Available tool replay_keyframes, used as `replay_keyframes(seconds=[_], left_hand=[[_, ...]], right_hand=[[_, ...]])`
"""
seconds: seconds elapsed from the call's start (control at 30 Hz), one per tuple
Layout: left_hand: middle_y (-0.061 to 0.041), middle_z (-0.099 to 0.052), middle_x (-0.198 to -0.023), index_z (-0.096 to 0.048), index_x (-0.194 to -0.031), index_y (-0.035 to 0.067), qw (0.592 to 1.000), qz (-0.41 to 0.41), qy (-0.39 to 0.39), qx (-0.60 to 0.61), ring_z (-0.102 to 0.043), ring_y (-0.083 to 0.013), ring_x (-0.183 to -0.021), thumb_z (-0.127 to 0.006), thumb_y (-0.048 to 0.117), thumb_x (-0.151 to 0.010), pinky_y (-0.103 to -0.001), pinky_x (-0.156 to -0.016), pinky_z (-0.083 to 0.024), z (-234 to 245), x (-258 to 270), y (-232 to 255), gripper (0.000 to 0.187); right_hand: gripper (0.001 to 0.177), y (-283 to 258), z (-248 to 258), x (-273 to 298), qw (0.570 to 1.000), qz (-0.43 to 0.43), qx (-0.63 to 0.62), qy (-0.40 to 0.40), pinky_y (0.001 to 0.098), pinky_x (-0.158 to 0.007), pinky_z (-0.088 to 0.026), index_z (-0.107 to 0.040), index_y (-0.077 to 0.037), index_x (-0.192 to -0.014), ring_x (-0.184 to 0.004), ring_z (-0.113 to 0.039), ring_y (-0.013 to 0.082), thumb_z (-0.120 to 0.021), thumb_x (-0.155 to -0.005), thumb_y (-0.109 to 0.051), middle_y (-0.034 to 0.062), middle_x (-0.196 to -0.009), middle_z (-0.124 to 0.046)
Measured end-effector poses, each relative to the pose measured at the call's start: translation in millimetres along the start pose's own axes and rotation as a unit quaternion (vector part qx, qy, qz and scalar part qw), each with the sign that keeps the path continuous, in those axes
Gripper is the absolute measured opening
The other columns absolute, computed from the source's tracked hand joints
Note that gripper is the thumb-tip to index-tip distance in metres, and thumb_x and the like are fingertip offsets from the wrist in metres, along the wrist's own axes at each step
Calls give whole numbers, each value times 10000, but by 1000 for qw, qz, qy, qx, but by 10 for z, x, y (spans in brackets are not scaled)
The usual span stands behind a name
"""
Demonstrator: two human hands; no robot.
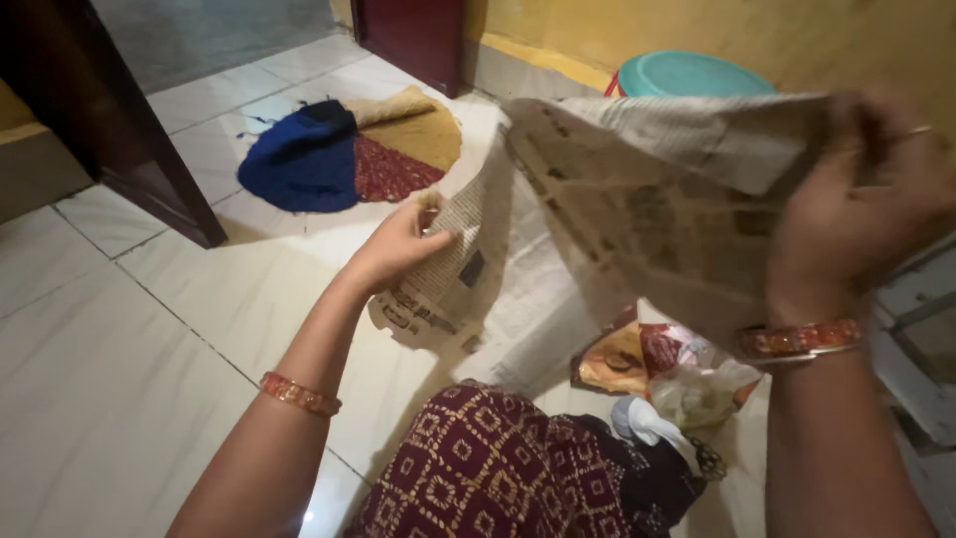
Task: The person sits on the floor and folds newspapers, placing them into a metal cabinet. She then picks up a packet of daliya and a plastic bag containing vegetables, opens the bag, and handles the contents.
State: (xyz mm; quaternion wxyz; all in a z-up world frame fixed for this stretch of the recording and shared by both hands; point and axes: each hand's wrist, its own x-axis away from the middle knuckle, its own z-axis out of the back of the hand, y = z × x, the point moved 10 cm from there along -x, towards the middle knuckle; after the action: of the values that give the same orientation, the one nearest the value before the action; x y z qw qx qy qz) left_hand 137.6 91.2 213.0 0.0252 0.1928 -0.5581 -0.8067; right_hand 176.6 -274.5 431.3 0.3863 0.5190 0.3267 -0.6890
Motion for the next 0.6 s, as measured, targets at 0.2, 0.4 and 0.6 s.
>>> replay_keyframes(seconds=[0.2,0.4,0.6], left_hand=[[-79,-529,-1364,-293,-1522,54,998,-28,21,43,-619,-131,-1103,-674,60,-875,-301,-871,-542,-253,-73,-54,751],[-104,-735,-1023,-681,-1298,-13,986,58,41,152,-599,-156,-821,-574,309,-1030,-296,-721,-503,-548,-187,-207,432],[-47,-750,-957,-714,-1132,-30,951,119,61,278,-677,-108,-799,-590,369,-1000,-252,-724,-557,-635,-206,-397,437]], right_hand=[[125,-344,-178,308,994,-30,-96,-36,330,-954,-584,-664,2,-1186,-1100,-737,208,-725,-1080,25,116,-1196,-737],[254,-712,-855,1281,966,-51,-80,-240,422,-932,-546,-762,-215,-1171,-894,-706,215,-756,-918,-194,27,-939,-767],[339,-1007,-1062,1893,932,-38,-156,-325,508,-1107,-445,-728,-235,-1217,-1052,-746,173,-745,-889,-321,2,-1129,-801]])
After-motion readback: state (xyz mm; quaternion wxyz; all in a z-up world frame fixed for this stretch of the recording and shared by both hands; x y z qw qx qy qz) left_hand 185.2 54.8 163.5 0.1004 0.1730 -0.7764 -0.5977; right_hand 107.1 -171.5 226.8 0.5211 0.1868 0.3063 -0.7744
